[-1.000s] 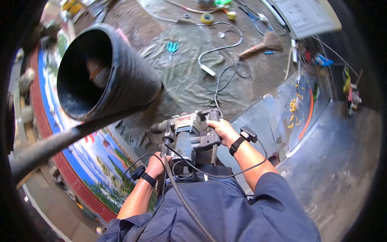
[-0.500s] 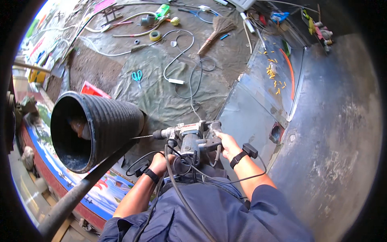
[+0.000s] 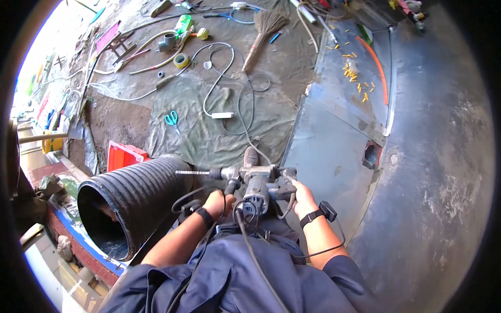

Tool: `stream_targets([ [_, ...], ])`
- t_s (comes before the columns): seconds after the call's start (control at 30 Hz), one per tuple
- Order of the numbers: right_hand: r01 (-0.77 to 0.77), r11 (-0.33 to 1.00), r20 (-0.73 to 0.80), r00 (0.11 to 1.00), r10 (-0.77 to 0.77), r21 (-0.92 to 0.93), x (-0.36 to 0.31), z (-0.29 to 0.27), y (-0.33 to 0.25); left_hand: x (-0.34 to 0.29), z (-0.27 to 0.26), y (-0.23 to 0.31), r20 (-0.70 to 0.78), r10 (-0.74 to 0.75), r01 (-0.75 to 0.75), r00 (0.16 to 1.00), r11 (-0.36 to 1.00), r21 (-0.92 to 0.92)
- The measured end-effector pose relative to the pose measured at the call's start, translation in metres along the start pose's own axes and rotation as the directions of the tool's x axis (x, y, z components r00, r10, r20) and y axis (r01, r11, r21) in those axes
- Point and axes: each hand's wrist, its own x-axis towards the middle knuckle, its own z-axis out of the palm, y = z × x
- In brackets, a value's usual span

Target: The recorder is using a rotary hammer drill to make a hole in a tiled wall, then uses a screwdriver to manipulate wiring.

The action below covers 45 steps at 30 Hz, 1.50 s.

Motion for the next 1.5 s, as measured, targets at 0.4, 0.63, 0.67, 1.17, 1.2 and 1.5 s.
stream_targets([
  [0.4,0.04,0.984,-0.033,0.998,-0.046,-0.175,0.002,-0.007,-0.057,0.139,-0.099,0.097,0.135,0.252,-0.213,0.958,0.316,0.925],
  [0.63,-0.086,0.981,-0.449,0.894,0.0,-0.172,-0.037,-0.114,-0.014,0.22,-0.204,0.146,-0.194,0.035,0.073,0.98,0.849,0.523],
  [0.67,-0.122,0.981,-0.516,0.856,0.026,-0.154,-0.05,-0.117,-0.002,0.239,-0.217,0.146,-0.201,0.008,0.097,0.98,0.858,0.505],
  [1.17,0.036,-0.025,0.036,0.999,0.025,-0.999,-0.173,-0.088,0.111,0.496,-0.323,0.104,-0.273,-0.154,0.197,0.95,0.971,0.136],
  [1.2,0.113,-0.104,0.111,0.993,0.028,-0.988,-0.166,-0.086,0.111,0.501,-0.335,0.102,-0.282,-0.126,0.168,0.951,0.977,0.13],
  [1.5,-0.235,-0.104,-0.255,0.931,0.26,-0.966,-0.169,-0.068,0.117,0.539,-0.385,0.083,-0.318,-0.122,0.183,0.94,0.969,0.167],
])
